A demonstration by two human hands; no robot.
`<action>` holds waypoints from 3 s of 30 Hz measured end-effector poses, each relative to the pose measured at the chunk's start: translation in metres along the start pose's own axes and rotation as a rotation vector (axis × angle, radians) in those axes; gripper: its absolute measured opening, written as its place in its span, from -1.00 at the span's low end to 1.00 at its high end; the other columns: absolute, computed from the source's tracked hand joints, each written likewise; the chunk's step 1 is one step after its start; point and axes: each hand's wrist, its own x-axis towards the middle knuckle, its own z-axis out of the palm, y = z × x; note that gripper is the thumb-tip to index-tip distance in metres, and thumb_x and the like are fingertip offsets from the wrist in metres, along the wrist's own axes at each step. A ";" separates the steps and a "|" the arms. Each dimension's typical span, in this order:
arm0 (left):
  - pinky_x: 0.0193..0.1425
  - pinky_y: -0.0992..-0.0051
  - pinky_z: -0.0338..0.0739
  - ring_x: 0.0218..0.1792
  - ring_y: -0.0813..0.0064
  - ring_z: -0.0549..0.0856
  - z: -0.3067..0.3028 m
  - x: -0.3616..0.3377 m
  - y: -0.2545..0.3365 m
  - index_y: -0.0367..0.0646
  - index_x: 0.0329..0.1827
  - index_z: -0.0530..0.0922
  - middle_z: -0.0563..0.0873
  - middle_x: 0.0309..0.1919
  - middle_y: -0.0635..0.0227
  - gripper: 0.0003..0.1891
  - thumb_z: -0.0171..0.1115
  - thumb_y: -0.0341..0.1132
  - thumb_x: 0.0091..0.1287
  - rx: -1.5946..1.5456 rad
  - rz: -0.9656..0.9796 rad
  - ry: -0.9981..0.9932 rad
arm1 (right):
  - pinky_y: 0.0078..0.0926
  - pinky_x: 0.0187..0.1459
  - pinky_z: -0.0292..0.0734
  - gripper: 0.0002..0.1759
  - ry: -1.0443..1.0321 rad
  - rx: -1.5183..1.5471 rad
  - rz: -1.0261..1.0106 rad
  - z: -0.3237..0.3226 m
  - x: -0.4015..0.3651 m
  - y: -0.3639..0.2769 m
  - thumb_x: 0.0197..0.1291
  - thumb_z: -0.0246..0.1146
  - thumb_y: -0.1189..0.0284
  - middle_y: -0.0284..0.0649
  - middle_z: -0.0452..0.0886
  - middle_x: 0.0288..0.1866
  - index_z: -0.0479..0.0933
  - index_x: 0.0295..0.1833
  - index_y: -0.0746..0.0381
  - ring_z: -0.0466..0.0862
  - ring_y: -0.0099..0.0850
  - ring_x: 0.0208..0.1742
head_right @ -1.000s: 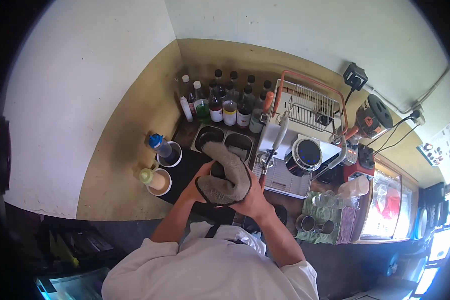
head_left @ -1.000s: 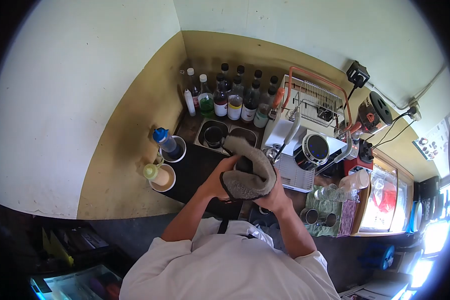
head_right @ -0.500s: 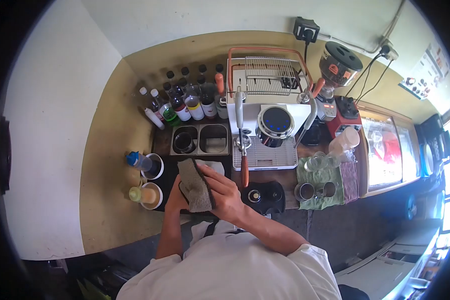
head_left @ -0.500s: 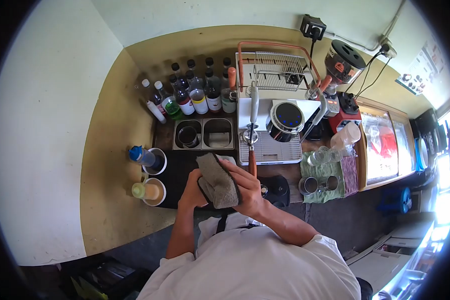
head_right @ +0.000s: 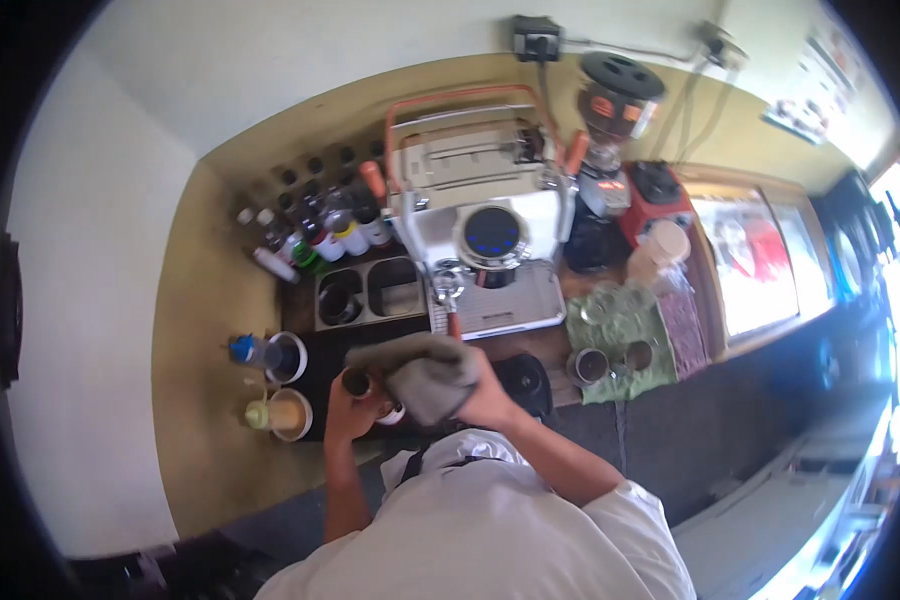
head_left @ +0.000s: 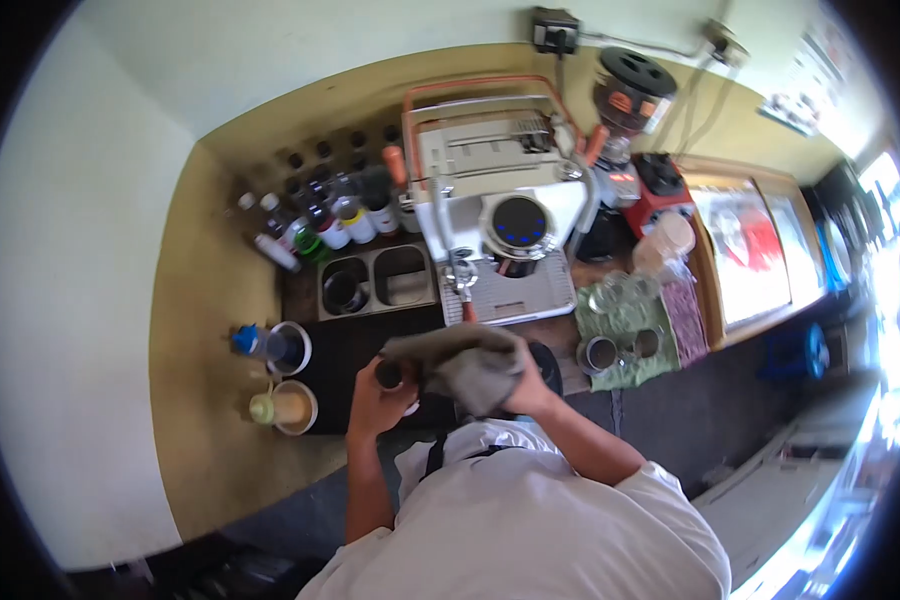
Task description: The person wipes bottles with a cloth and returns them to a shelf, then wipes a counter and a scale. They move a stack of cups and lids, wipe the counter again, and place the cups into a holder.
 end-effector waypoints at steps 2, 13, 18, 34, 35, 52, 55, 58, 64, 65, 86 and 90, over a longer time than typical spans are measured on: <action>-0.14 0.57 0.59 -0.24 0.66 0.66 0.002 -0.003 -0.010 -0.26 -0.17 0.57 0.70 -0.34 0.40 -0.83 0.31 -0.58 0.18 -0.061 0.085 0.017 | -0.20 0.42 0.32 -0.39 -0.137 0.263 -0.070 -0.035 -0.009 0.038 0.17 0.36 0.35 -0.13 0.49 0.31 0.39 0.32 0.25 0.51 -0.22 0.31; 0.01 0.43 0.59 -0.10 0.41 0.74 0.041 -0.004 -0.011 -0.23 -0.05 0.61 0.76 -0.20 0.27 -0.68 0.41 -0.54 0.11 0.008 0.246 0.015 | -0.27 0.32 0.41 -0.15 -0.279 -0.087 0.038 -0.056 -0.016 0.034 0.02 0.47 0.48 -0.12 0.51 0.31 0.26 0.43 0.31 0.56 -0.32 0.26; 0.09 0.35 0.58 -0.06 0.34 0.73 0.056 -0.019 -0.017 -0.28 0.02 0.57 0.75 -0.16 0.24 -0.53 0.52 -0.46 0.00 -0.211 0.143 0.136 | -0.32 0.09 0.60 -0.50 -0.344 -0.755 -0.218 -0.004 0.002 0.002 -0.08 0.47 0.60 0.03 0.62 0.10 0.60 0.07 0.36 0.69 -0.05 0.07; 0.14 0.37 0.56 0.10 0.38 0.63 0.049 -0.004 -0.063 -0.24 0.24 0.43 0.61 0.11 0.20 -0.50 0.34 -0.38 0.25 0.040 -0.057 -0.161 | -0.03 0.58 0.04 -0.42 -0.320 -1.155 -0.365 0.007 -0.028 0.030 0.00 0.26 0.32 0.18 0.41 0.35 0.54 0.12 0.45 0.14 0.03 0.59; 0.14 0.37 0.56 0.10 0.38 0.63 0.051 -0.004 -0.062 -0.24 0.24 0.43 0.61 0.11 0.21 -0.51 0.34 -0.38 0.25 0.040 -0.059 -0.163 | 0.00 0.58 0.02 -0.40 -0.350 -1.158 -0.333 0.005 -0.031 0.022 -0.02 0.27 0.30 0.18 0.41 0.35 0.54 0.14 0.45 0.13 0.03 0.60; 0.07 0.44 0.58 0.02 0.48 0.64 0.059 0.003 -0.056 -0.26 0.19 0.49 0.65 0.01 0.29 -0.58 0.31 -0.38 0.27 0.043 -0.057 -0.174 | 0.15 0.57 -0.18 -0.30 -0.362 -1.179 -0.262 -0.001 -0.035 0.022 -0.07 0.31 0.22 0.16 0.41 0.37 0.53 0.20 0.43 0.10 0.05 0.60; 0.06 0.45 0.58 0.01 0.49 0.65 0.060 0.006 -0.055 -0.26 0.18 0.50 0.65 0.00 0.31 -0.59 0.31 -0.38 0.28 0.042 -0.055 -0.171 | 0.14 0.58 -0.18 -0.34 -0.303 -1.112 -0.275 -0.004 -0.033 0.028 -0.05 0.31 0.23 0.18 0.40 0.38 0.57 0.15 0.44 0.11 0.05 0.60; 0.05 0.46 0.58 -0.01 0.51 0.65 0.061 0.008 -0.054 -0.26 0.17 0.51 0.66 -0.02 0.33 -0.60 0.30 -0.38 0.28 0.048 -0.054 -0.176 | 0.14 0.57 -0.18 -0.36 -0.269 -1.121 -0.275 -0.007 -0.031 0.029 -0.05 0.31 0.24 0.19 0.39 0.39 0.58 0.13 0.45 0.12 0.05 0.59; 0.03 0.48 0.59 -0.04 0.54 0.65 0.068 0.005 -0.053 -0.27 0.15 0.53 0.67 -0.06 0.36 -0.63 0.29 -0.38 0.29 0.026 -0.049 -0.177 | 0.12 0.57 -0.14 -0.37 -0.258 -1.091 -0.280 -0.008 -0.045 0.029 -0.06 0.33 0.21 0.18 0.39 0.38 0.60 0.08 0.45 0.14 0.05 0.58; 0.03 0.48 0.59 -0.04 0.55 0.65 0.069 0.004 -0.052 -0.27 0.15 0.53 0.68 -0.06 0.36 -0.63 0.29 -0.38 0.29 0.022 -0.045 -0.167 | 0.11 0.57 -0.13 -0.37 -0.225 -1.089 -0.297 -0.011 -0.041 0.036 -0.07 0.33 0.21 0.18 0.40 0.38 0.59 0.08 0.45 0.15 0.05 0.58; -0.10 0.14 0.50 -0.25 -0.03 0.63 0.072 -0.019 -0.040 -0.21 -0.12 0.59 0.68 -0.33 0.05 -0.68 0.36 -0.29 0.07 0.132 0.289 0.234 | 0.08 0.46 0.15 -0.32 -0.461 -1.026 -0.309 0.019 -0.031 -0.015 -0.04 0.29 0.62 0.17 0.39 0.34 0.39 0.31 0.36 0.33 0.19 0.41; -0.14 0.12 0.50 -0.25 -0.04 0.65 0.067 -0.027 -0.038 -0.20 -0.09 0.59 0.69 -0.31 0.06 -0.59 0.43 -0.28 -0.03 0.184 0.315 0.242 | 0.08 0.43 0.21 -0.35 -0.461 -1.022 -0.325 0.011 -0.026 -0.004 -0.03 0.28 0.64 0.17 0.41 0.33 0.43 0.30 0.35 0.35 0.24 0.39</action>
